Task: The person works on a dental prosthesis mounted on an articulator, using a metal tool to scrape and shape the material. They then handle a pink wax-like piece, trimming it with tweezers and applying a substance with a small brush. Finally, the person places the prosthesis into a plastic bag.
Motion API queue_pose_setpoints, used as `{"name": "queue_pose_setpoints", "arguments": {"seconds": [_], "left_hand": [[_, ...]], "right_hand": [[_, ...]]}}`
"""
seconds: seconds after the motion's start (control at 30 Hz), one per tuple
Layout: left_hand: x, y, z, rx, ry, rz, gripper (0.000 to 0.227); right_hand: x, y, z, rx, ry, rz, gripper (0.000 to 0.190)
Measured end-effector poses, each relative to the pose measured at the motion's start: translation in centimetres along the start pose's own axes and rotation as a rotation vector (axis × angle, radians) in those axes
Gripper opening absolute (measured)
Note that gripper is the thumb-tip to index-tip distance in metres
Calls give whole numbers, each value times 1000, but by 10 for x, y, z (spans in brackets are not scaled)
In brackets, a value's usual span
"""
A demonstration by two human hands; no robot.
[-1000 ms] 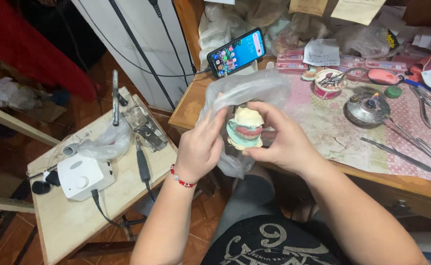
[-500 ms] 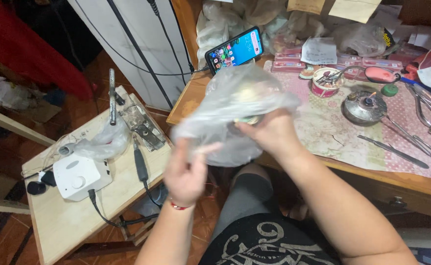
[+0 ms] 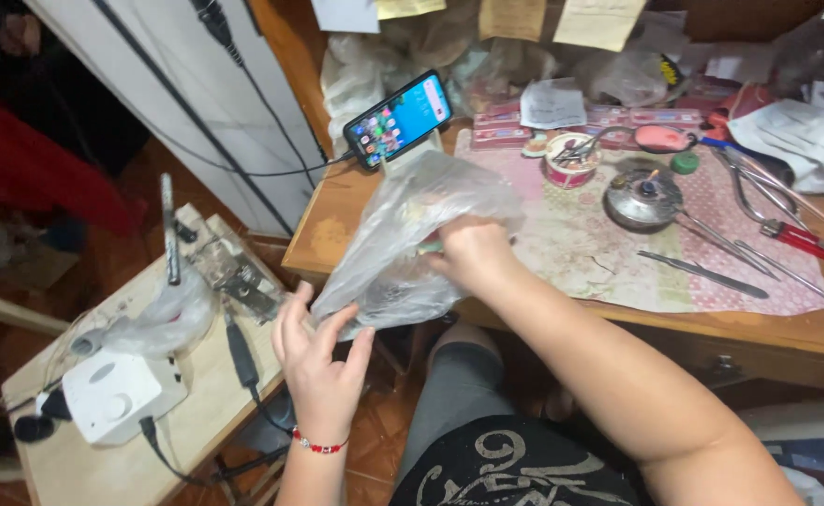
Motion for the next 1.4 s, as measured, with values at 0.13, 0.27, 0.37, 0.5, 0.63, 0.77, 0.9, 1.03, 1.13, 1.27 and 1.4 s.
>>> {"name": "queue_pose_setpoints", "arguments": {"seconds": [0.13, 0.27, 0.37, 0.5, 0.63, 0.77, 0.9, 1.03, 1.13, 1.27, 1.4], "left_hand": [[-37, -5, -35, -202, -134, 139, 29], [-64, -27, -27, -333, -153, 180, 35], [-75, -17, -12, -398, -159, 42, 36], [-83, -13, -6, -314, -180, 29, 30], [-90, -11, -24, -278, -237, 53, 30], [-101, -5, -33, -344, -309, 32, 37], [-118, 9, -45, -349, -343, 9, 35], [-123, 9, -40, -312, -404, 9, 37], [-128, 8, -43, -321, -405, 30, 31], [-133, 6, -60, -288, -452, 111, 21], [-140, -8, -71, -317, -561, 74, 5]], "right_hand": [[6, 30, 1, -104, 93, -53, 51], [31, 75, -11, -57, 139, 56, 78], [60, 149, -7, 98, 226, 186, 89], [58, 190, -33, -48, 213, 297, 74], [-25, 170, -97, -88, -30, -30, 20], [-83, 118, -119, 217, -255, 177, 35], [-90, 124, -110, 115, -356, 389, 45], [-109, 82, -148, 124, -338, 382, 45], [-99, 105, -136, 172, -254, 254, 44], [-69, 148, -113, 57, -43, -111, 38], [17, 201, -74, -38, 153, -438, 35]]}}
Point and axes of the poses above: each hand's wrist, its own x-axis away from the middle knuckle, its own y-axis out of the back of the hand, z = x × y, the point moved 5 cm from there along -x, towards the middle knuckle, and after that the axes turned 6 degrees about z, right-handed, at the moved point
